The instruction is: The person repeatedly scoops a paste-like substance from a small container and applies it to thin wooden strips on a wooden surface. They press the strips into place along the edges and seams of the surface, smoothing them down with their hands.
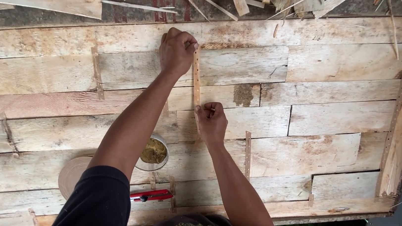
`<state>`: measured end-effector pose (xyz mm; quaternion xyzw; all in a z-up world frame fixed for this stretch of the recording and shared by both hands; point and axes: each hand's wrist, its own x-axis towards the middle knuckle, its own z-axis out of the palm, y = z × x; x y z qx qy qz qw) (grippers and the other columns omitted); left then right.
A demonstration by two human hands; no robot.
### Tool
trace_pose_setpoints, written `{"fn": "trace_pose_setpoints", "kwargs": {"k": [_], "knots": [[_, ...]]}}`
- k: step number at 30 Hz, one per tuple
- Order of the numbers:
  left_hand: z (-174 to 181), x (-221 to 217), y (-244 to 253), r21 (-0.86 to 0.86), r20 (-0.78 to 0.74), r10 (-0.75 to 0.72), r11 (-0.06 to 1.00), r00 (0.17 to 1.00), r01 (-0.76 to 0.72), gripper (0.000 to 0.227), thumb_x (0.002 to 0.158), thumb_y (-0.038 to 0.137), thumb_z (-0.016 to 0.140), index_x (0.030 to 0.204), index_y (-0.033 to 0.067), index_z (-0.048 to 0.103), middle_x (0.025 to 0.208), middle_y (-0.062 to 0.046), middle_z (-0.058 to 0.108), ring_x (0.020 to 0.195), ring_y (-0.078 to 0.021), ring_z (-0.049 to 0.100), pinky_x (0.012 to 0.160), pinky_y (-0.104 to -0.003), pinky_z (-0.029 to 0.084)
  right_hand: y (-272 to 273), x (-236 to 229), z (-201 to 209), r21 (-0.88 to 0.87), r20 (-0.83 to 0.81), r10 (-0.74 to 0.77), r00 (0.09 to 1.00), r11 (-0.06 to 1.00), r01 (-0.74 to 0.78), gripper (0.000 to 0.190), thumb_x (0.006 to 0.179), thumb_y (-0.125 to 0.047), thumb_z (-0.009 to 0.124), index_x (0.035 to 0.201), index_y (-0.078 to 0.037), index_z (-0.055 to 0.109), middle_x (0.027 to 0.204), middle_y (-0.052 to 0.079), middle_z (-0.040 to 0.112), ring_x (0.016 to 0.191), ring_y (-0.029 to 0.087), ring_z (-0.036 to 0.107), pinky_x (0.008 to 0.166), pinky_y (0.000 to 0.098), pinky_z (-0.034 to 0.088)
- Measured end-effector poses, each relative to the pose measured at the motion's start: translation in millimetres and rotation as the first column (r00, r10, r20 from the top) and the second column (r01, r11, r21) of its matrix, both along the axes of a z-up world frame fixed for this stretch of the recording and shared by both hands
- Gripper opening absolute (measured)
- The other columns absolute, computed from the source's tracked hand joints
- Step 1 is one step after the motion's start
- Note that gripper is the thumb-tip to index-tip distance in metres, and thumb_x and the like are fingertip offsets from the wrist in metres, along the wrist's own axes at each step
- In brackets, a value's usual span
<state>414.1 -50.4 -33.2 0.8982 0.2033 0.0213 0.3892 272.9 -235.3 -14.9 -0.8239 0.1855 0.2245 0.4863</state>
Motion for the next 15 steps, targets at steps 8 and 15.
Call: {"fn": "trace_pose_setpoints", "kwargs": {"k": [8,15], "knots": [[-7,-3,-8,0.14,0.05,-0.017,0.99,0.999,0.01,0.016,0.091,0.02,0.08,0.085,0.0255,0.067,0.097,0.005,0.049,0.104,-0.0229,0.056,0.087,-0.043,0.052,-3,7,-2,-0.034,-0.012,0.033,0.999,0.999,-0.034,0.027,0.09,-0.031,0.08,0.101,-0.012,0.064,0.072,0.008,0.07,0.073,0.029,0.072,0.069,0.0467,0.055],[-2,-3,-11,0.177,0.066,-0.01,0.984,0.998,-0.001,0.019,0.09,0.02,0.081,0.085,0.0252,0.063,0.096,0.006,0.047,0.103,-0.0229,0.055,0.086,-0.042,0.051,-3,14,-6,-0.052,-0.065,0.013,0.998,0.999,-0.017,0.023,0.089,-0.028,0.079,0.095,-0.013,0.063,0.069,0.005,0.071,0.056,0.022,0.071,0.063,0.0391,0.056]]}}
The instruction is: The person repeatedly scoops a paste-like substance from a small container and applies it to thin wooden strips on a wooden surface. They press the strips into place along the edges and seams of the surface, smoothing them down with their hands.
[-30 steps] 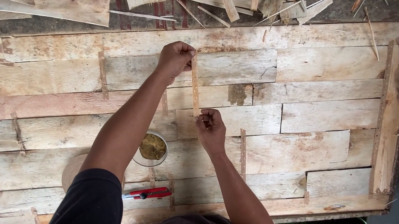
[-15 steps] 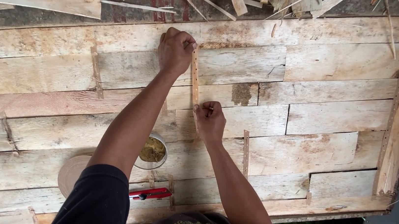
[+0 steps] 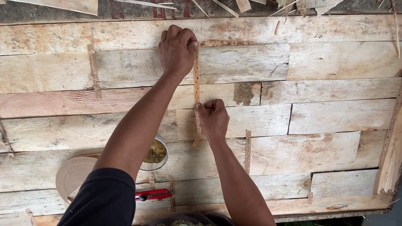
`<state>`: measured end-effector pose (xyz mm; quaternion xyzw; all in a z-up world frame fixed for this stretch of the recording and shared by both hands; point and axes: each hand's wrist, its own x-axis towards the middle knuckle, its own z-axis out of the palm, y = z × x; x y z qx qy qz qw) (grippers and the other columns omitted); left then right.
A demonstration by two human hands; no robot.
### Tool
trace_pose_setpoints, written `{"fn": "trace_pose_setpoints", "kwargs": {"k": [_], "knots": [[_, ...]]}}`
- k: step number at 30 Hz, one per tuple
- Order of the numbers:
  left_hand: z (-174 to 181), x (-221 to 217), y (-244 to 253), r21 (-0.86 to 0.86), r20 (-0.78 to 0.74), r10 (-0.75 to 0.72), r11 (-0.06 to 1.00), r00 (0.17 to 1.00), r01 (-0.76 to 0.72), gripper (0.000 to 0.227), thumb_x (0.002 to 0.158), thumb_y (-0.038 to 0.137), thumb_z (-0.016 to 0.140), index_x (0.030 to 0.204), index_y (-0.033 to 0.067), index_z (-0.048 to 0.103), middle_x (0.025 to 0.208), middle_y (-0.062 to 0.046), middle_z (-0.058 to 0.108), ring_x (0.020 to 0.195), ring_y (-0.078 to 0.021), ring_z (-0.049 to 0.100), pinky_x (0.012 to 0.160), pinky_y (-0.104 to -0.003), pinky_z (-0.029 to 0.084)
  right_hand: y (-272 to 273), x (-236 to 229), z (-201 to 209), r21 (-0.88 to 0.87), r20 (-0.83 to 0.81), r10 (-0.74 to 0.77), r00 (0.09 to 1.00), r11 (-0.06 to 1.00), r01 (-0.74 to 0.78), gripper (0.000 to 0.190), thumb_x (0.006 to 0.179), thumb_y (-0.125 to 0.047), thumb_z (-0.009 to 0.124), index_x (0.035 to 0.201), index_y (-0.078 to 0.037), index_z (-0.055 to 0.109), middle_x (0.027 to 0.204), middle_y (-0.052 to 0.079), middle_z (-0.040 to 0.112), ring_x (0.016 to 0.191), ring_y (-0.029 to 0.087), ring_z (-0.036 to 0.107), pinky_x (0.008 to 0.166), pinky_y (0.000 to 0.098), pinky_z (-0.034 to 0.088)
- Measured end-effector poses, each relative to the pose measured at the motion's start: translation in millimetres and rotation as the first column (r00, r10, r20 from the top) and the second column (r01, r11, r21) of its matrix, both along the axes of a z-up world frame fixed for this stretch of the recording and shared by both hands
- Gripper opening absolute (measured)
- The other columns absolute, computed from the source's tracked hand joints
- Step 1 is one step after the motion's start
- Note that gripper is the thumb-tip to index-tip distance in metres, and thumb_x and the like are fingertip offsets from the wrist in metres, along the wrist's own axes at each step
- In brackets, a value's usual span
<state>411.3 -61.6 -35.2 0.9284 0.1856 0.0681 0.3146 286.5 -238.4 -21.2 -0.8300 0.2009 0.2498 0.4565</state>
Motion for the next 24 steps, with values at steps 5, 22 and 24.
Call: {"fn": "trace_pose_setpoints", "kwargs": {"k": [5,22,24], "knots": [[8,5,1,-0.005,-0.039,0.031,0.999,0.999,-0.031,0.021,0.087,0.019,0.083,0.082,0.0251,0.064,0.095,0.006,0.049,0.102,-0.0228,0.057,0.086,-0.042,0.051,3,4,-2,-0.078,-0.055,0.013,0.998,0.997,-0.017,0.028,0.082,-0.035,0.082,0.091,-0.015,0.065,0.07,0.006,0.07,0.073,0.033,0.075,0.068,0.0467,0.055],[52,-23,-44,0.216,-0.352,-0.369,0.862,0.86,0.458,0.081,0.11,0.062,0.024,0.169,0.0086,0.011,0.177,-0.014,0.0,0.161,-0.0343,-0.006,0.117,-0.075,-0.014,8,15,26,-0.103,-0.115,0.011,0.993,0.994,-0.023,0.023,0.084,-0.033,0.079,0.09,-0.016,0.065,0.074,0.004,0.072,0.071,0.029,0.076,0.07,0.0461,0.057],[68,-20,-45,0.228,-0.408,-0.359,0.85,0.84,0.474,0.083,0.108,0.064,0.029,0.169,0.0116,0.008,0.176,-0.014,-0.001,0.161,-0.0352,-0.008,0.116,-0.078,-0.012,8,16,28,-0.095,-0.137,0.005,0.991,0.995,-0.018,0.023,0.084,-0.033,0.078,0.089,-0.016,0.064,0.072,0.003,0.071,0.066,0.027,0.075,0.069,0.0429,0.057]]}}
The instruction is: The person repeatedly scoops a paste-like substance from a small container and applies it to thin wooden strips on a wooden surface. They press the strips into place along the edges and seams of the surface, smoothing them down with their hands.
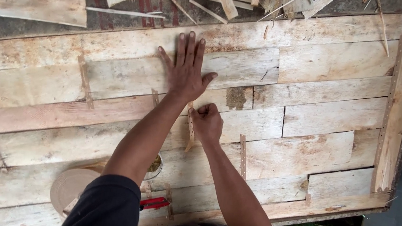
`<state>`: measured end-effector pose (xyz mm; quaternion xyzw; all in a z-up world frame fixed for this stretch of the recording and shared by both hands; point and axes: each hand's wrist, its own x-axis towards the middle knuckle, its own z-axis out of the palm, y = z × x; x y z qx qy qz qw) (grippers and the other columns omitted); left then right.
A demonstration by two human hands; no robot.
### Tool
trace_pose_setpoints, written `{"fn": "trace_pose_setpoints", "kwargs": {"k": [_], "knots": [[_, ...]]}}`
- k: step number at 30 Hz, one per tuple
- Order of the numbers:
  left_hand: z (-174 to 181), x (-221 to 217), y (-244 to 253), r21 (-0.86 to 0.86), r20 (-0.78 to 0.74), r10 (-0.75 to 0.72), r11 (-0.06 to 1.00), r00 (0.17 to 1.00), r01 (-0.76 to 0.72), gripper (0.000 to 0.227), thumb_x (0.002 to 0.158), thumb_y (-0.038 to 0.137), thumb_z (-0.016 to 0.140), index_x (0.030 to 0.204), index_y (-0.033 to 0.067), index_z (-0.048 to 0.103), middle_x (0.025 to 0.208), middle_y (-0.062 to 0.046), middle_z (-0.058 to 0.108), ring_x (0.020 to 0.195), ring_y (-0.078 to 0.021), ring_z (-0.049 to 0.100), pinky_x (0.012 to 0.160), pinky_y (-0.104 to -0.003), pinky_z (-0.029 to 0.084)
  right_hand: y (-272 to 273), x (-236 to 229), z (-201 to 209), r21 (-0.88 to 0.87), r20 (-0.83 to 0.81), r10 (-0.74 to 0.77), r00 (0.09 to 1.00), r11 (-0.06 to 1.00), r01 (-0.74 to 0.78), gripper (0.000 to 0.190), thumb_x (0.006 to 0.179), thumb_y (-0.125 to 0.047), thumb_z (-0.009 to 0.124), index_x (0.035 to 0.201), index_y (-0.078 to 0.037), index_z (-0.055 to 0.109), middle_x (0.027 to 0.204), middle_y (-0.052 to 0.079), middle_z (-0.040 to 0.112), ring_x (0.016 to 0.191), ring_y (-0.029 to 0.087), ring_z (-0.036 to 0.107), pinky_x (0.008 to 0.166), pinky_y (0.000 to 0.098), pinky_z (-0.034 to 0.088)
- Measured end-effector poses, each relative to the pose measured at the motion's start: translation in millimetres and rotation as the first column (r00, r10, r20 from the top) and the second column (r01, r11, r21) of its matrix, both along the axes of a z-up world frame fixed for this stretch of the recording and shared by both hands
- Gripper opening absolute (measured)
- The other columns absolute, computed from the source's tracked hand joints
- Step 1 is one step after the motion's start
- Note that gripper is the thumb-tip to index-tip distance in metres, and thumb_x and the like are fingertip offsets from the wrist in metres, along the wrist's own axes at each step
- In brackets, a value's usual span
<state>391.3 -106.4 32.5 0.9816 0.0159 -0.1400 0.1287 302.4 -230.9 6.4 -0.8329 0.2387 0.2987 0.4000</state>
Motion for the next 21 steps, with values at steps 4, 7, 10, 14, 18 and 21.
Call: {"fn": "trace_pose_setpoints", "kwargs": {"k": [4,7,10,14,18,21], "knots": [[-2,9,0,0.072,-0.128,-0.021,0.997,0.992,0.031,0.092,0.102,0.075,0.025,0.169,0.0191,-0.003,0.174,-0.015,-0.012,0.159,-0.0365,-0.017,0.113,-0.084,-0.012,-1,6,8,0.031,-0.031,-0.009,0.999,0.999,0.01,0.024,0.084,-0.032,0.079,0.089,-0.013,0.064,0.071,0.006,0.07,0.067,0.033,0.076,0.066,0.0429,0.056],[-8,3,3,0.031,-0.095,-0.036,0.999,0.995,0.039,0.094,0.102,0.076,0.024,0.169,0.0158,-0.004,0.174,-0.016,-0.014,0.158,-0.0365,-0.02,0.115,-0.081,-0.015,-2,2,-2,0.015,-0.025,0.005,1.0,1.0,-0.005,0.024,0.082,-0.032,0.078,0.087,-0.015,0.063,0.067,0.003,0.069,0.059,0.025,0.074,0.067,0.0392,0.057],[-44,12,20,-0.328,0.008,0.152,0.934,0.988,-0.141,0.076,0.113,0.047,0.032,0.169,0.0137,-0.007,0.175,-0.019,-0.007,0.161,-0.0387,-0.008,0.12,-0.068,-0.016,-3,4,-5,0.009,0.01,0.006,1.0,1.0,-0.007,0.023,0.081,-0.033,0.077,0.087,-0.016,0.062,0.066,0.001,0.069,0.057,0.025,0.074,0.065,0.0395,0.057],[-46,-16,22,-0.203,0.143,0.062,0.979,0.988,-0.032,0.081,0.111,0.057,0.019,0.168,0.005,-0.004,0.175,-0.019,-0.009,0.16,-0.0387,-0.013,0.121,-0.069,-0.014,-2,-1,4,0.033,0.008,-0.013,1.0,0.999,0.013,0.021,0.082,-0.029,0.077,0.088,-0.014,0.064,0.067,0.003,0.07,0.055,0.023,0.074,0.065,0.0356,0.057],[-35,-22,4,-0.004,-0.037,-0.095,0.995,0.995,0.095,0.084,0.106,0.066,0.023,0.168,0.0141,0.003,0.175,-0.013,-0.006,0.159,-0.0369,-0.013,0.115,-0.082,-0.012,-1,2,3,0.025,-0.017,-0.012,1.0,1.0,0.013,0.021,0.082,-0.03,0.076,0.088,-0.015,0.062,0.067,0.002,0.071,0.056,0.023,0.074,0.066,0.0348,0.057],[-40,-43,-1,0.04,-0.104,-0.091,0.995,0.99,0.096,0.084,0.105,0.065,0.031,0.169,0.019,0.003,0.175,-0.01,-0.009,0.159,-0.0364,-0.014,0.115,-0.084,-0.009,-8,-17,2,0.041,-0.056,0.016,0.998,0.999,-0.014,0.023,0.084,-0.031,0.075,0.091,-0.013,0.062,0.07,0.007,0.071,0.06,0.027,0.075,0.067,0.0397,0.055]]}}
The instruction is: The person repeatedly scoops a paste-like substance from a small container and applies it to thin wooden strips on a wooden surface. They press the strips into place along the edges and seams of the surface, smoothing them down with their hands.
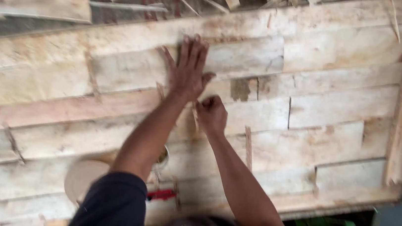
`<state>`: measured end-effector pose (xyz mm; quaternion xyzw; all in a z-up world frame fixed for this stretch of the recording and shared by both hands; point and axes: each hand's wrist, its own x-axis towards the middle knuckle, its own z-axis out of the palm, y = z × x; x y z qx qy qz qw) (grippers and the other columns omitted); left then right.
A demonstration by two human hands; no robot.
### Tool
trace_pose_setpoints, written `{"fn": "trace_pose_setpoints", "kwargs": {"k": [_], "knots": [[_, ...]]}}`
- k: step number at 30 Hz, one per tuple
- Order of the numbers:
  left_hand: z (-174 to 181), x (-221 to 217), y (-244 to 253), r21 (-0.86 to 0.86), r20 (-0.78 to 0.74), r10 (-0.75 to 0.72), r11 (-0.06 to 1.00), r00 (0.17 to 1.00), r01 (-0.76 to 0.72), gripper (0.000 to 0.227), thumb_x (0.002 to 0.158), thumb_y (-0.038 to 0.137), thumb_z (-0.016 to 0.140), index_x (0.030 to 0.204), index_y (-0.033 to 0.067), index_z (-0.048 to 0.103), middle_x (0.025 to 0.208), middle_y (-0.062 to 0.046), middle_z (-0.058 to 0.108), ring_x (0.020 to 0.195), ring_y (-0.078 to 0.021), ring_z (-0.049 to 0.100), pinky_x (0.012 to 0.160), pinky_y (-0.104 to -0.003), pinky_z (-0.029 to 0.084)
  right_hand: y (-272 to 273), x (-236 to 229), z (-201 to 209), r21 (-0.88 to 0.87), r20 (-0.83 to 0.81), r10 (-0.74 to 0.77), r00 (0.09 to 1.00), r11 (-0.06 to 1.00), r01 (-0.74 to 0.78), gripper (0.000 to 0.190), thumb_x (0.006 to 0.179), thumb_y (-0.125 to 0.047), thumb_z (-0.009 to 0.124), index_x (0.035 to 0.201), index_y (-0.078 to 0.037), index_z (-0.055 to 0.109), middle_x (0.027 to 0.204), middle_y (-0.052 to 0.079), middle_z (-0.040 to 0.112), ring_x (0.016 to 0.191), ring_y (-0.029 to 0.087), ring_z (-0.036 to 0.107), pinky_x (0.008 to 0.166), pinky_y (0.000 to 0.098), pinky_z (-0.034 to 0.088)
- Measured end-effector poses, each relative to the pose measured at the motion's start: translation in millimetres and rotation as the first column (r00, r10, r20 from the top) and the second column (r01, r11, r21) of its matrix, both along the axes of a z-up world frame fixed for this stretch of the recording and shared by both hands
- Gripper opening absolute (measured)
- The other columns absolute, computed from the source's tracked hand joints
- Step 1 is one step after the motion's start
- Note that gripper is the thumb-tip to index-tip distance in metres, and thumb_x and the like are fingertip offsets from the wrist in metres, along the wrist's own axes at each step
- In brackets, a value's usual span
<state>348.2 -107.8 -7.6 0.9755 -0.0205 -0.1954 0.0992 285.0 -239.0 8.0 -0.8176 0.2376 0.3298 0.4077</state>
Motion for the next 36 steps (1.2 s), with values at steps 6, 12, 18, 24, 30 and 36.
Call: {"fn": "trace_pose_setpoints", "kwargs": {"k": [6,12,18,24,30,36], "knots": [[-7,10,-1,0.026,0.067,-0.019,1.0,0.998,0.017,0.081,0.107,0.066,0.023,0.169,0.0201,-0.002,0.175,-0.009,-0.011,0.159,-0.0355,-0.016,0.115,-0.085,-0.007,-7,20,5,0.021,0.013,0.148,0.989,0.989,-0.149,0.025,0.087,-0.032,0.074,0.099,-0.016,0.059,0.084,0.009,0.074,0.079,0.031,0.075,0.076,0.0446,0.056],[-5,18,3,0.081,0.036,-0.032,0.996,0.999,0.029,0.079,0.107,0.066,0.017,0.168,0.022,-0.006,0.174,-0.007,-0.016,0.158,-0.0352,-0.02,0.116,-0.085,-0.006,-21,48,34,-0.092,0.001,0.488,0.873,0.869,-0.486,0.024,0.094,-0.031,0.066,0.108,-0.014,0.057,0.1,0.016,0.076,0.103,0.045,0.073,0.085,0.0554,0.056],[-5,18,5,0.009,0.037,-0.015,1.0,0.999,0.014,0.075,0.107,0.065,0.009,0.168,0.0238,-0.008,0.174,-0.009,-0.016,0.158,-0.0344,-0.021,0.118,-0.081,-0.011,-86,27,4,0.095,0.089,0.416,0.905,0.901,-0.423,0.017,0.094,-0.021,0.067,0.105,-0.012,0.057,0.082,0.016,0.071,0.081,0.039,0.074,0.073,0.0482,0.056],[-47,12,45,-0.506,0.395,0.3,0.86,0.868,-0.067,0.078,0.111,0.06,0.012,0.17,0.0117,-0.001,0.176,-0.014,-0.005,0.16,-0.0394,-0.007,0.127,-0.061,-0.006,-93,9,-15,0.299,0.193,0.143,0.971,0.933,-0.197,0.019,0.102,-0.023,0.066,0.103,-0.008,0.055,0.066,0.007,0.063,0.061,0.019,0.066,0.06,0.0336,0.053],[1,-30,22,-0.046,0.11,0.042,0.998,0.993,-0.037,0.07,0.11,0.042,0.034,0.167,0.0106,0.008,0.174,-0.016,0.0,0.159,-0.0378,-0.007,0.116,-0.081,-0.009,-92,-6,-10,0.411,0.151,0.017,0.988,0.908,-0.078,0.014,0.104,-0.016,0.062,0.107,-0.006,0.053,0.074,0.011,0.066,0.062,0.014,0.063,0.048,0.0261,0.05],[14,-20,25,0.113,-0.048,-0.012,0.993,0.999,0.017,0.071,0.106,0.052,0.032,0.165,0.0169,0.014,0.174,-0.003,0.007,0.16,-0.028,0.002,0.109,-0.089,-0.013,-89,-18,-12,0.473,0.192,-0.018,0.981,0.878,-0.077,0.011,0.105,-0.012,0.061,0.107,-0.006,0.052,0.078,0.009,0.062,0.066,0.013,0.062,0.052,0.0262,0.049]]}}
